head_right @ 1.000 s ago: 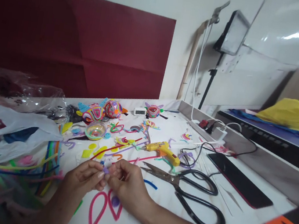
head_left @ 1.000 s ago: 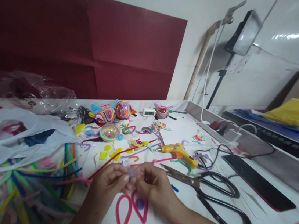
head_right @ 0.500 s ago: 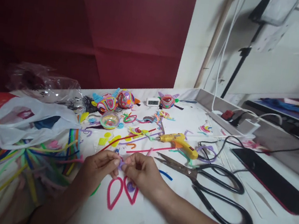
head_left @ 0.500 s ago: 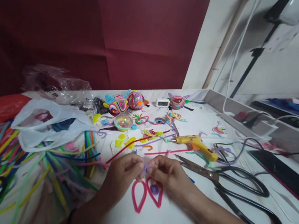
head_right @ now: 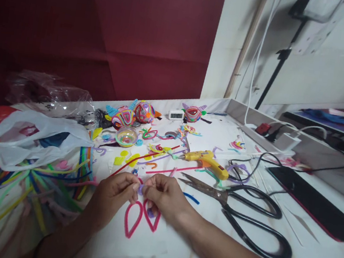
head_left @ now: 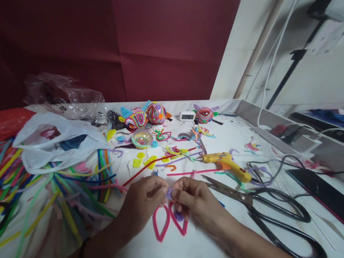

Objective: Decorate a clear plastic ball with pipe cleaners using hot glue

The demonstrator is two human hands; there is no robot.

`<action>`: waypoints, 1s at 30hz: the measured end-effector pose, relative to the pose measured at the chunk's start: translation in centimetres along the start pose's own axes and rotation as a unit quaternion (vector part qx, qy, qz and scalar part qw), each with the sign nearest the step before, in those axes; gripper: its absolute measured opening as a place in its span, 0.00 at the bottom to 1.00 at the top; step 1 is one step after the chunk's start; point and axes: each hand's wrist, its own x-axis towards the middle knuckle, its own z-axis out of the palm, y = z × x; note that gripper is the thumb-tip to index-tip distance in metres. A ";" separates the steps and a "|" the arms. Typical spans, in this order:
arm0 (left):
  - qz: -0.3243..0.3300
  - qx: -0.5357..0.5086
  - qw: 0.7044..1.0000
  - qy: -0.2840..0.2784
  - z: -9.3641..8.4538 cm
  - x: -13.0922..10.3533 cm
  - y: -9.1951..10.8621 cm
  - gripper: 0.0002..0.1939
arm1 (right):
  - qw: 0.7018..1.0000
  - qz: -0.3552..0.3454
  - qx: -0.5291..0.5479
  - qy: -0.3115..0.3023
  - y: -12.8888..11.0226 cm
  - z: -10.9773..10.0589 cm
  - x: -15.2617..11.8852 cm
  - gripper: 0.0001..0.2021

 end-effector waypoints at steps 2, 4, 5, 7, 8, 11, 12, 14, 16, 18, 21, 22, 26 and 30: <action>0.027 0.032 0.999 -0.003 -0.1 -0.1 0.0 0.07 | 1.000 0.009 -0.001 -0.002 -0.2 0.0 -0.1 0.17; 0.056 0.071 0.996 -0.002 -0.2 -0.3 -0.1 0.07 | 1.000 0.017 -0.004 -0.003 -0.4 0.0 -0.2 0.16; 0.070 0.089 0.994 -0.002 -0.2 -0.4 -0.1 0.07 | 1.000 0.021 -0.006 -0.002 -0.5 0.0 -0.3 0.15; 0.097 0.115 0.989 0.004 -0.3 -0.4 -0.2 0.08 | 1.000 0.025 -0.009 -0.002 -0.6 0.0 -0.4 0.15; 0.107 0.124 0.986 0.007 -0.3 -0.4 -0.1 0.07 | 1.000 0.025 -0.011 -0.002 -0.6 0.0 -0.4 0.15; 0.105 0.119 0.987 0.011 -0.4 -0.4 0.0 0.07 | 1.000 0.014 -0.022 0.000 -0.5 0.0 -0.2 0.16; 0.093 0.103 0.990 0.008 -0.4 -0.3 0.1 0.07 | 1.000 0.008 -0.028 0.001 -0.5 0.0 -0.2 0.17; 0.051 0.056 0.997 -0.002 -0.4 -0.3 0.2 0.06 | 0.999 -0.005 -0.041 0.002 -0.2 -0.1 -0.1 0.18; -0.005 -0.002 1.000 -0.012 -0.3 -0.2 0.3 0.05 | 0.998 -0.019 -0.053 0.001 0.0 -0.2 -0.1 0.18; -0.058 -0.055 0.997 -0.019 -0.2 -0.2 0.2 0.05 | 0.997 -0.034 -0.065 -0.001 0.2 -0.2 -0.1 0.18; -0.102 -0.103 0.989 -0.022 -0.1 0.0 0.1 0.05 | 0.995 -0.056 -0.083 -0.005 0.3 -0.3 -0.1 0.18; -0.108 -0.114 0.987 -0.021 -0.1 0.1 0.1 0.04 | 0.994 -0.063 -0.089 -0.007 0.4 -0.3 -0.2 0.17; -0.127 -0.146 0.981 -0.019 -0.1 0.2 0.2 0.04 | 0.990 -0.085 -0.116 -0.013 0.4 -0.3 -0.5 0.14; -0.135 -0.175 0.975 -0.015 -0.1 0.2 0.4 0.05 | 0.982 -0.114 -0.151 -0.012 0.4 -0.3 -0.9 0.10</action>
